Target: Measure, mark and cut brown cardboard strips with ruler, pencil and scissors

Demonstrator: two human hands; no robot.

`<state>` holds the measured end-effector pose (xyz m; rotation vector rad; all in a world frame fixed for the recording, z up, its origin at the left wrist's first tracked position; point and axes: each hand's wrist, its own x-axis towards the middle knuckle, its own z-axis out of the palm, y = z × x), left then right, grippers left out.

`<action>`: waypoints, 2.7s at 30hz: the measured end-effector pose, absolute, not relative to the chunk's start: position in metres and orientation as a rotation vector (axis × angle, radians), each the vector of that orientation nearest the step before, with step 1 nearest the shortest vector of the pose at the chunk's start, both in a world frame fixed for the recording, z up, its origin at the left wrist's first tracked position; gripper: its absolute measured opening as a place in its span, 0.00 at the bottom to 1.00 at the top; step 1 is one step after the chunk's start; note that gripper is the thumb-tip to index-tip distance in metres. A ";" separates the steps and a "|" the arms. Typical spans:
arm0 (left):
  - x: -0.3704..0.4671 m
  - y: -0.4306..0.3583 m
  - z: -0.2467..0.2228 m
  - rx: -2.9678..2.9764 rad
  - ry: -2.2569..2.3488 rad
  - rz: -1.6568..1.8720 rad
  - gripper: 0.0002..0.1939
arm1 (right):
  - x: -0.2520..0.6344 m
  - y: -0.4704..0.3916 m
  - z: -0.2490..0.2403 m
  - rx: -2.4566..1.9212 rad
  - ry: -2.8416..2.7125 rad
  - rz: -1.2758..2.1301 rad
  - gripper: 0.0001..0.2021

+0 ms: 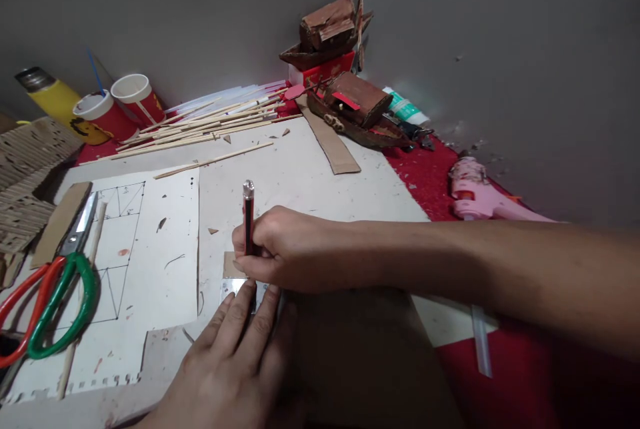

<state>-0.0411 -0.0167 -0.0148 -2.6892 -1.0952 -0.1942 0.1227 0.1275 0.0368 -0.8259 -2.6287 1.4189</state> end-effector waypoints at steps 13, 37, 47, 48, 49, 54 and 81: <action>-0.041 -0.016 -0.017 -2.696 -1.078 -0.214 0.30 | 0.125 0.128 0.036 -0.717 -2.706 1.328 0.14; -0.039 -0.014 -0.010 -2.726 -1.085 -0.105 0.33 | 0.156 0.117 0.046 -0.835 -2.846 1.120 0.13; -0.042 -0.014 -0.011 -2.742 -1.070 -0.069 0.35 | 0.165 0.111 0.045 -0.905 -2.873 1.014 0.15; -0.042 -0.015 -0.011 -2.742 -1.071 -0.072 0.35 | 0.166 0.110 0.044 -0.908 -2.858 1.010 0.15; -0.042 -0.015 -0.011 -2.742 -1.073 -0.077 0.35 | 0.167 0.109 0.043 -0.915 -2.844 1.007 0.15; -0.042 -0.016 -0.012 -2.738 -1.095 -0.080 0.35 | 0.171 0.106 0.042 -0.999 -2.834 1.008 0.15; -0.036 -0.015 -0.007 -2.699 -1.059 -0.164 0.31 | 0.272 0.049 -0.008 -1.270 -2.181 0.781 0.18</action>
